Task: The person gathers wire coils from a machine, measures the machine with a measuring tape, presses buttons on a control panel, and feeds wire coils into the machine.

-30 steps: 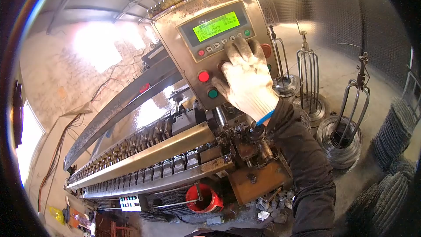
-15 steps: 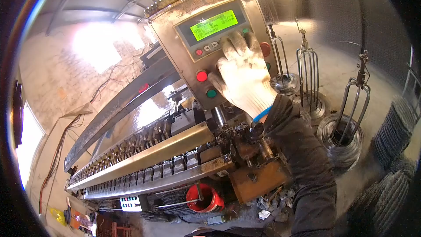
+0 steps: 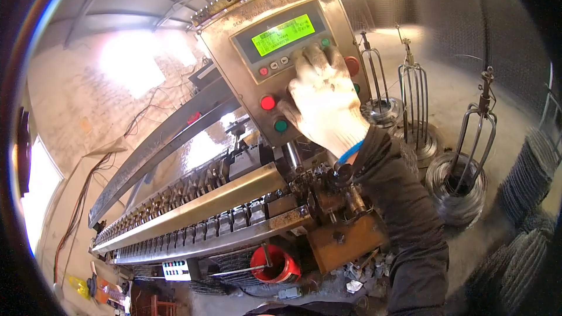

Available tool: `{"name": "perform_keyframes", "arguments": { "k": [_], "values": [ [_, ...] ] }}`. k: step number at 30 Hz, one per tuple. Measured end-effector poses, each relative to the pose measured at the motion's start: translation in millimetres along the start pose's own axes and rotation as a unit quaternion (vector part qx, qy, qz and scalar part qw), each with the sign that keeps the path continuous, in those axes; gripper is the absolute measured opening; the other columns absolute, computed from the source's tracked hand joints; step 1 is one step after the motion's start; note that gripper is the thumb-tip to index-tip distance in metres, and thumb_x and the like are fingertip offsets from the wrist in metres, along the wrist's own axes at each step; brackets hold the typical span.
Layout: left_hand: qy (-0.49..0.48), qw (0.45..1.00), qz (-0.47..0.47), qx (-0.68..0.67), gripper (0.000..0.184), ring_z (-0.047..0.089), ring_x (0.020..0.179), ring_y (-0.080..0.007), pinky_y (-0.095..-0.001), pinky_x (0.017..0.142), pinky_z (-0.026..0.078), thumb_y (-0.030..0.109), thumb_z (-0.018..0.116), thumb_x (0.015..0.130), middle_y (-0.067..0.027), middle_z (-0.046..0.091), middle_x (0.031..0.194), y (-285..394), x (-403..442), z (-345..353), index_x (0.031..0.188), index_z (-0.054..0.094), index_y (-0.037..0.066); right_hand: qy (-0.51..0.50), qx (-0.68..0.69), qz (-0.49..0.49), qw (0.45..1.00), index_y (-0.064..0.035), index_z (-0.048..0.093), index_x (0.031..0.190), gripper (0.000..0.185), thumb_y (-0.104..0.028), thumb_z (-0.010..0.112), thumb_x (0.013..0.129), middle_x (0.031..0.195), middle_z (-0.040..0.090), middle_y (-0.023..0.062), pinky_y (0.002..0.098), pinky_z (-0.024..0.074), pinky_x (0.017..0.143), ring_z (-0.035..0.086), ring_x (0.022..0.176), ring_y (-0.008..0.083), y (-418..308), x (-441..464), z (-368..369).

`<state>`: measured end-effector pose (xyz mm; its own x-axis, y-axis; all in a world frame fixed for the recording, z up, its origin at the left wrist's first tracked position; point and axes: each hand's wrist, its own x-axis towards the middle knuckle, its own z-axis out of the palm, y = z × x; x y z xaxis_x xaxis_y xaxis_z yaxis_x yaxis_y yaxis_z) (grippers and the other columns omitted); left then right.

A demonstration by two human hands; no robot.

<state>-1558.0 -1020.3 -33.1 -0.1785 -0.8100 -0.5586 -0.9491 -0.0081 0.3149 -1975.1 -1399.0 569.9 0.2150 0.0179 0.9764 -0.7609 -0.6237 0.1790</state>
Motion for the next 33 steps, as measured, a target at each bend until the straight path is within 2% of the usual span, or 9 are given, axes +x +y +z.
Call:
{"name": "perform_keyframes", "arguments": {
  "k": [3,6,9,12,18,22,24,29,33],
  "values": [
    [0.000,1.000,0.002,0.000,0.037,0.071,0.106,-0.0414,-0.0515,0.087,0.056,0.036,0.054,0.101,-0.0193,0.074,0.114,1.2,-1.1,2.0,0.131,0.063,0.016,0.005,0.022,-0.010,1.000,-0.0038,0.071,0.095,0.032,-0.034,0.078,0.087,0.127,0.064,0.0206,0.0590,0.0391,0.115,0.056,0.129,0.0405,4.2,-3.5,-10.1],
    [0.001,1.000,0.002,-0.001,0.037,0.071,0.106,-0.0414,-0.0515,0.087,0.056,0.036,0.054,0.101,-0.0193,0.074,0.114,4.6,-2.8,3.7,0.131,0.063,0.016,-0.025,0.018,0.031,0.999,-0.0051,0.071,0.097,0.032,-0.036,0.076,0.089,0.125,0.065,0.0177,0.0563,0.0428,0.111,0.057,0.126,0.0385,4.9,-13.5,-13.8],
    [0.001,1.000,0.002,0.000,0.037,0.071,0.106,-0.0414,-0.0514,0.087,0.056,0.036,0.054,0.101,-0.0194,0.073,0.114,4.6,-5.0,4.0,0.131,0.063,0.016,-0.031,-0.034,0.038,0.998,-0.0064,0.070,0.096,0.032,-0.038,0.071,0.093,0.124,0.067,0.0157,0.0518,0.0467,0.103,0.062,0.120,0.0351,13.4,-13.9,-14.3],
    [0.000,1.000,0.001,0.000,0.038,0.071,0.107,-0.0414,-0.0514,0.088,0.056,0.037,0.053,0.101,-0.0194,0.073,0.115,4.5,-6.9,6.7,0.131,0.063,0.016,-0.048,-0.018,0.069,0.996,-0.0061,0.070,0.096,0.034,-0.040,0.070,0.095,0.124,0.068,0.0170,0.0530,0.0450,0.107,0.062,0.121,0.0365,11.7,-17.9,-11.2],
    [0.001,1.000,-0.001,0.000,0.038,0.071,0.107,-0.0413,-0.0513,0.088,0.056,0.037,0.053,0.101,-0.0195,0.073,0.115,3.2,-8.9,7.8,0.131,0.063,0.016,-0.037,-0.025,0.056,0.997,-0.0056,0.070,0.097,0.035,-0.040,0.070,0.095,0.128,0.067,0.0183,0.0557,0.0393,0.116,0.058,0.130,0.0392,6.0,-23.0,-3.7],
    [0.001,1.000,0.000,-0.004,0.038,0.071,0.108,-0.0413,-0.0512,0.088,0.056,0.037,0.053,0.102,-0.0195,0.073,0.116,1.8,-9.2,7.3,0.131,0.063,0.016,-0.028,-0.033,0.041,0.998,-0.0049,0.070,0.096,0.034,-0.038,0.072,0.093,0.133,0.065,0.0190,0.0546,0.0406,0.115,0.057,0.131,0.0397,13.3,-5.6,-11.9],
    [0.002,1.000,-0.002,-0.004,0.038,0.071,0.108,-0.0413,-0.0512,0.088,0.056,0.037,0.053,0.102,-0.0195,0.073,0.116,0.5,-8.7,6.9,0.132,0.063,0.016,-0.007,-0.032,0.088,0.996,-0.0045,0.071,0.090,0.031,-0.035,0.077,0.091,0.134,0.064,0.0184,0.0533,0.0439,0.112,0.056,0.133,0.0407,18.8,-2.5,-14.5],
    [-0.001,1.000,0.002,-0.004,0.038,0.071,0.109,-0.0413,-0.0511,0.089,0.056,0.037,0.053,0.102,-0.0196,0.073,0.116,-2.6,-8.4,4.3,0.132,0.063,0.016,-0.011,-0.027,0.094,0.995,-0.0037,0.071,0.086,0.033,-0.036,0.076,0.091,0.136,0.064,0.0189,0.0536,0.0440,0.112,0.056,0.132,0.0399,26.9,1.7,-7.0],
    [0.004,1.000,0.012,0.000,0.038,0.070,0.109,-0.0413,-0.0510,0.089,0.056,0.037,0.053,0.102,-0.0197,0.073,0.117,-5.9,-16.4,4.4,0.132,0.063,0.016,-0.045,-0.039,0.095,0.994,-0.0026,0.072,0.084,0.035,-0.037,0.074,0.092,0.137,0.063,0.0168,0.0499,0.0495,0.104,0.059,0.128,0.0354,30.7,10.7,-3.9]
  ]
}}
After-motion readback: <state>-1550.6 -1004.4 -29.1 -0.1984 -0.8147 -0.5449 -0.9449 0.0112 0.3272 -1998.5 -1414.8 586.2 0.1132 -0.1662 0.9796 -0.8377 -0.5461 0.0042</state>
